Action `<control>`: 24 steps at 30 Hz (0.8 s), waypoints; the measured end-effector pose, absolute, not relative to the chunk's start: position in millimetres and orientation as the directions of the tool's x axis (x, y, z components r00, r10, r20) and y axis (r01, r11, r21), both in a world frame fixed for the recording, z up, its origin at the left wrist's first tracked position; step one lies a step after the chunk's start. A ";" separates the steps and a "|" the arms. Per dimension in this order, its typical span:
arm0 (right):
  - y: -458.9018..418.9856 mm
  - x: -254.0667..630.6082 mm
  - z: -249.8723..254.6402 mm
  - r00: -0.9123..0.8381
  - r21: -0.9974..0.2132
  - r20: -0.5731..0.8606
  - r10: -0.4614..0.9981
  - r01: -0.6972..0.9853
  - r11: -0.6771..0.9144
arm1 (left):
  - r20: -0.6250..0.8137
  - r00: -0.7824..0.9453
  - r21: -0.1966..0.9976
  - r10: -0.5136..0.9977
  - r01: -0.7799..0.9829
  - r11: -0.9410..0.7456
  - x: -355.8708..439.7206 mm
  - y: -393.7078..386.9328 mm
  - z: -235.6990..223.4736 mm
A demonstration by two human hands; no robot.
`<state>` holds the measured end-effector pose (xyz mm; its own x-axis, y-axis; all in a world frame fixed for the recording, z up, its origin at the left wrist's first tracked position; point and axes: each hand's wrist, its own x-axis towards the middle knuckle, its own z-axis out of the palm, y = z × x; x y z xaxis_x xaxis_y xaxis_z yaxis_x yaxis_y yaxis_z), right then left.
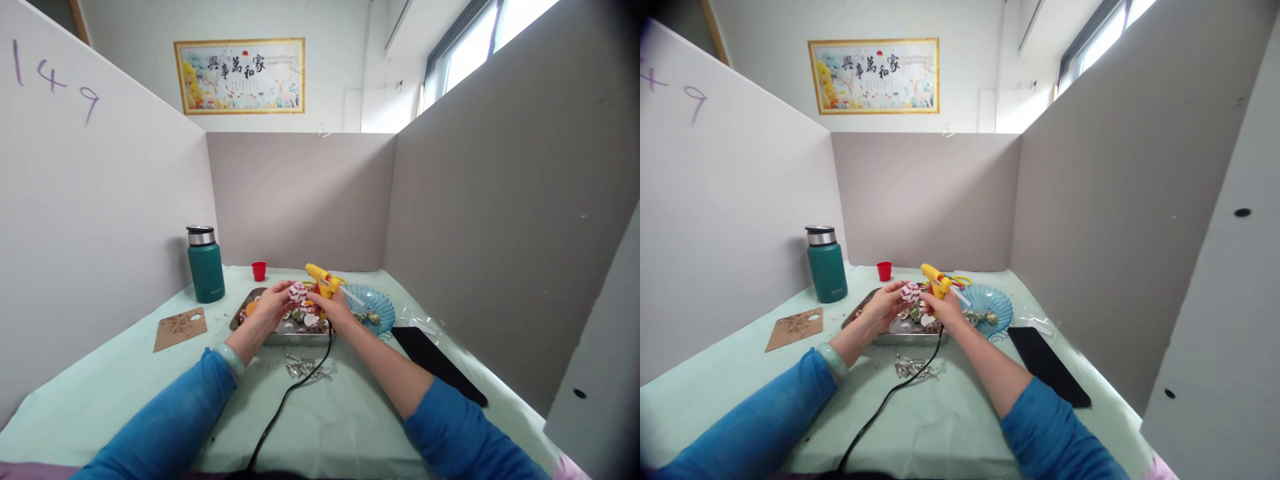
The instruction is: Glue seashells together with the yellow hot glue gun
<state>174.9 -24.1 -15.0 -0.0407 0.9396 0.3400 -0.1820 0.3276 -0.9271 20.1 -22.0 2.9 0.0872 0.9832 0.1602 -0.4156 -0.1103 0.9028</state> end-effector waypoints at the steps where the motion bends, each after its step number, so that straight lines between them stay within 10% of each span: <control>1: -24.6 175.0 -14.3 -0.033 -0.923 0.333 0.942 -0.214 0.319 | 0.162 0.080 0.900 0.984 -0.421 -0.114 21.4 -22.3 2.8; 24: -14.6 175.5 -19.9 0.103 -0.897 0.320 0.942 -0.287 0.336 | 0.120 0.163 0.965 0.979 -0.252 -0.076 17.5 -24.4 -0.7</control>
